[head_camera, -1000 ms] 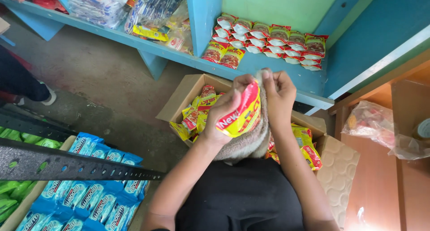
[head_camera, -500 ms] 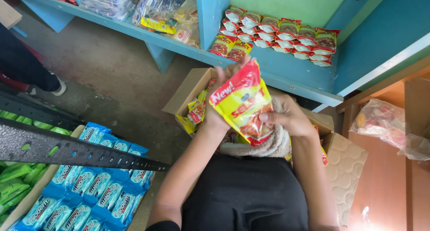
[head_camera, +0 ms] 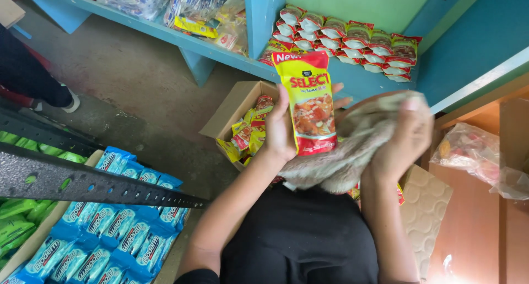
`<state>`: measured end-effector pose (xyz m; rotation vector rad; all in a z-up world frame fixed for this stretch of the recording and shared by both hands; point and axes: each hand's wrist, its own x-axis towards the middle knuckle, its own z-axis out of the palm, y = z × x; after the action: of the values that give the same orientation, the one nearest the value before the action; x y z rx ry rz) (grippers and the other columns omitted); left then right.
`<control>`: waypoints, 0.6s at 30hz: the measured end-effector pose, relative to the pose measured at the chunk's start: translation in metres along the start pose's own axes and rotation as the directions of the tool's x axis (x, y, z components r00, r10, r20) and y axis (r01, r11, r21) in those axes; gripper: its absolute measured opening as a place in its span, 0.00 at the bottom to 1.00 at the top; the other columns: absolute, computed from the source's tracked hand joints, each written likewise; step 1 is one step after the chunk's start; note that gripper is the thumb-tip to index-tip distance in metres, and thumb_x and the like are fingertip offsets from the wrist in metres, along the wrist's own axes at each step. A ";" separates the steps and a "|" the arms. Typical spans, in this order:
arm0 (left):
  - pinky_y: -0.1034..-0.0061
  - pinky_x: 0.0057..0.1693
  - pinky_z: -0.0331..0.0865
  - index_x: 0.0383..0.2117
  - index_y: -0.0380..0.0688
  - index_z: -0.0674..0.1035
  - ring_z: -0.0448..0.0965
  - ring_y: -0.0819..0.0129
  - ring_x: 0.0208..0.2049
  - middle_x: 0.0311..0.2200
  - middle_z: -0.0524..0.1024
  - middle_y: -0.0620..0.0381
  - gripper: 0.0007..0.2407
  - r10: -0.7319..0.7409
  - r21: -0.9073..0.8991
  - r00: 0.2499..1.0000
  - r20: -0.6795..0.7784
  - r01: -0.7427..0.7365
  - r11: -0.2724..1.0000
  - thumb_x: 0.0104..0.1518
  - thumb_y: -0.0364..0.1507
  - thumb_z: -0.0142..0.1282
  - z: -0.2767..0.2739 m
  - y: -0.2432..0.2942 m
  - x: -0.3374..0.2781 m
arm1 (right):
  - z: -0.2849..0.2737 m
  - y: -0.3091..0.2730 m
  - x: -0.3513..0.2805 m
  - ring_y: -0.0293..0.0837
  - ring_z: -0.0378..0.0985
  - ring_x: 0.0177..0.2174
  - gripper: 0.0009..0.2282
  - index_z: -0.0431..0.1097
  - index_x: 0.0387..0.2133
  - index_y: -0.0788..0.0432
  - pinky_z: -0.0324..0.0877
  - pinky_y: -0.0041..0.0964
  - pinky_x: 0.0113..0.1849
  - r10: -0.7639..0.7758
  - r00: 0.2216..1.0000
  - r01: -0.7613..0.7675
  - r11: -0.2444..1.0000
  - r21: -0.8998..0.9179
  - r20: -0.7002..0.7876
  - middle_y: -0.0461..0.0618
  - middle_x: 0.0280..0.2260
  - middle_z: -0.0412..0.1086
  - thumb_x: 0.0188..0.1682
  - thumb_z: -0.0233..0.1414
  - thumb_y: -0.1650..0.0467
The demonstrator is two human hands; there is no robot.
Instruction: Stocking grocery shelves by wiping sauce packets and arranging them neatly.
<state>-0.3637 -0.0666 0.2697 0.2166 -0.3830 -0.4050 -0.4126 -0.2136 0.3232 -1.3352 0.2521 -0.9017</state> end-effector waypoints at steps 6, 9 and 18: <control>0.41 0.61 0.66 0.64 0.37 0.62 0.74 0.37 0.54 0.54 0.71 0.35 0.39 -0.141 0.421 0.979 -0.149 0.191 0.886 0.62 0.62 0.39 -0.046 -0.027 0.004 | -0.003 0.021 0.001 0.41 0.67 0.42 0.12 0.73 0.44 0.58 0.59 0.38 0.48 -0.271 0.919 0.328 0.928 -0.178 0.286 0.50 0.40 0.67 0.47 0.60 0.77; 0.45 0.62 0.65 0.65 0.35 0.59 0.71 0.43 0.49 0.41 0.62 0.44 0.39 -0.185 0.611 0.963 -0.197 0.268 0.744 0.59 0.59 0.36 0.052 -0.001 -0.007 | 0.003 0.020 -0.005 0.49 0.71 0.39 0.10 0.78 0.41 0.58 0.62 0.44 0.47 -0.198 0.738 0.355 0.927 -0.122 0.644 0.53 0.36 0.69 0.46 0.63 0.75; 0.57 0.66 0.62 0.63 0.33 0.65 0.76 0.46 0.53 0.50 0.73 0.36 0.36 -0.183 0.453 0.962 -0.201 0.257 0.854 0.65 0.57 0.38 -0.016 -0.001 0.002 | -0.006 -0.014 -0.015 0.51 0.77 0.31 0.09 0.83 0.31 0.55 0.71 0.46 0.39 -0.128 0.443 0.386 0.920 -0.060 0.888 0.53 0.27 0.70 0.38 0.64 0.78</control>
<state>-0.3565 -0.0664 0.2554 0.7769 -0.3034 -0.5138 -0.4322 -0.2075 0.3291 -1.9604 -0.7072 -0.3089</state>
